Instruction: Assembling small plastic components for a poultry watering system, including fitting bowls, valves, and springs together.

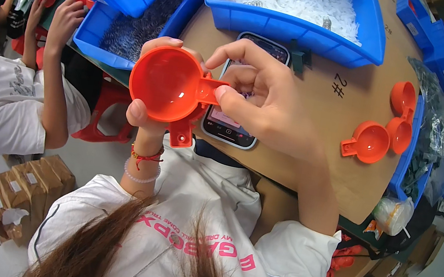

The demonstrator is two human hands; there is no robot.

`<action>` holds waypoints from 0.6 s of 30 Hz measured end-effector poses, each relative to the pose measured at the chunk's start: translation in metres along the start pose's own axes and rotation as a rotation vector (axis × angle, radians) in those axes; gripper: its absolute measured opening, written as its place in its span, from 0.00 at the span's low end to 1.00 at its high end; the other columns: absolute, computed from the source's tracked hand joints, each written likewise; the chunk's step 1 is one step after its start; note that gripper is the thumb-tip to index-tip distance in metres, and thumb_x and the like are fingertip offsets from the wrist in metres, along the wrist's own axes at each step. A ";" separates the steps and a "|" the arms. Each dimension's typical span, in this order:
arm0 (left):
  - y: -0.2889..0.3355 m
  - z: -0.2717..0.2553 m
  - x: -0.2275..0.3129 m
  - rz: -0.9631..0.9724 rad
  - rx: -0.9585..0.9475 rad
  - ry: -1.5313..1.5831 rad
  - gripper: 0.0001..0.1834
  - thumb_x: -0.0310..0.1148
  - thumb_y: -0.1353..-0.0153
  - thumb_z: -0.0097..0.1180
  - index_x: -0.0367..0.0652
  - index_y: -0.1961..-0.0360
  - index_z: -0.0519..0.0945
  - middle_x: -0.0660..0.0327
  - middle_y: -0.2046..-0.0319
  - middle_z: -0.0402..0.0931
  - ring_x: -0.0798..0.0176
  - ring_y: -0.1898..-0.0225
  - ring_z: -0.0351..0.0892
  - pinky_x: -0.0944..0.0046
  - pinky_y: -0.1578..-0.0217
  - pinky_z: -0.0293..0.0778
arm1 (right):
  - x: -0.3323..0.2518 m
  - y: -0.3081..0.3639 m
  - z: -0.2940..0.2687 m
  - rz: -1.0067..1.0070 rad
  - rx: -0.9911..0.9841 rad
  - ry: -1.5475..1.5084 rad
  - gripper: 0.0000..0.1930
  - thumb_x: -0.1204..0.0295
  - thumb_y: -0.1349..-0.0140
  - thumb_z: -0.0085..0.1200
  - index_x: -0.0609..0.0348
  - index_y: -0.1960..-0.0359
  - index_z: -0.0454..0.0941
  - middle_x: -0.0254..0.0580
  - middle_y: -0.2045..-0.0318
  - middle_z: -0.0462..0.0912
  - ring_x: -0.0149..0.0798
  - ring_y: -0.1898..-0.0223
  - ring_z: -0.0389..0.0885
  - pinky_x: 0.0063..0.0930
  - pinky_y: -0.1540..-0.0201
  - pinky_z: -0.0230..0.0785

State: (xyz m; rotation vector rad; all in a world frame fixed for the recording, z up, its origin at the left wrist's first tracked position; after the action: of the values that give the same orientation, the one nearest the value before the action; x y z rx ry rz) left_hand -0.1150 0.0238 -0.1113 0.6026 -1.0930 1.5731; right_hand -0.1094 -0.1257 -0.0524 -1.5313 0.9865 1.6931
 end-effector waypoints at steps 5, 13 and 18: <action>0.001 -0.003 0.001 0.009 0.031 0.016 0.47 0.66 0.62 0.50 0.33 0.52 0.62 0.52 0.65 0.71 0.59 0.63 0.74 0.64 0.63 0.73 | -0.012 -0.003 0.008 -0.070 0.014 0.080 0.14 0.75 0.47 0.49 0.61 0.58 0.67 0.33 0.79 0.75 0.18 0.76 0.69 0.14 0.75 0.60; -0.003 -0.002 0.003 0.130 0.155 -0.119 0.44 0.63 0.56 0.41 0.31 0.52 0.62 0.48 0.66 0.71 0.54 0.62 0.74 0.57 0.59 0.72 | -0.060 -0.077 -0.073 -0.077 0.395 1.294 0.11 0.73 0.58 0.56 0.65 0.72 0.78 0.49 0.77 0.79 0.41 0.74 0.78 0.26 0.68 0.69; -0.004 -0.006 -0.001 0.125 0.150 -0.040 0.48 0.68 0.59 0.51 0.34 0.51 0.61 0.55 0.61 0.69 0.63 0.60 0.73 0.65 0.60 0.71 | -0.034 -0.098 -0.098 -0.085 0.169 1.371 0.10 0.68 0.50 0.54 0.64 0.73 0.77 0.44 0.79 0.77 0.34 0.77 0.73 0.25 0.72 0.64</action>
State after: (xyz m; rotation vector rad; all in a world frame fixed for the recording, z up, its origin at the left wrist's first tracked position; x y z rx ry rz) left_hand -0.1099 0.0287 -0.1130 0.6799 -1.0661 1.7691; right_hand 0.0283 -0.1589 -0.0328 -2.5295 1.5541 0.2570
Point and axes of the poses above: each hand's wrist, its own y-axis away from the middle knuckle, its own z-axis out of the palm, x = y × z, the point moved 3 cm from there along -y, towards the middle knuckle
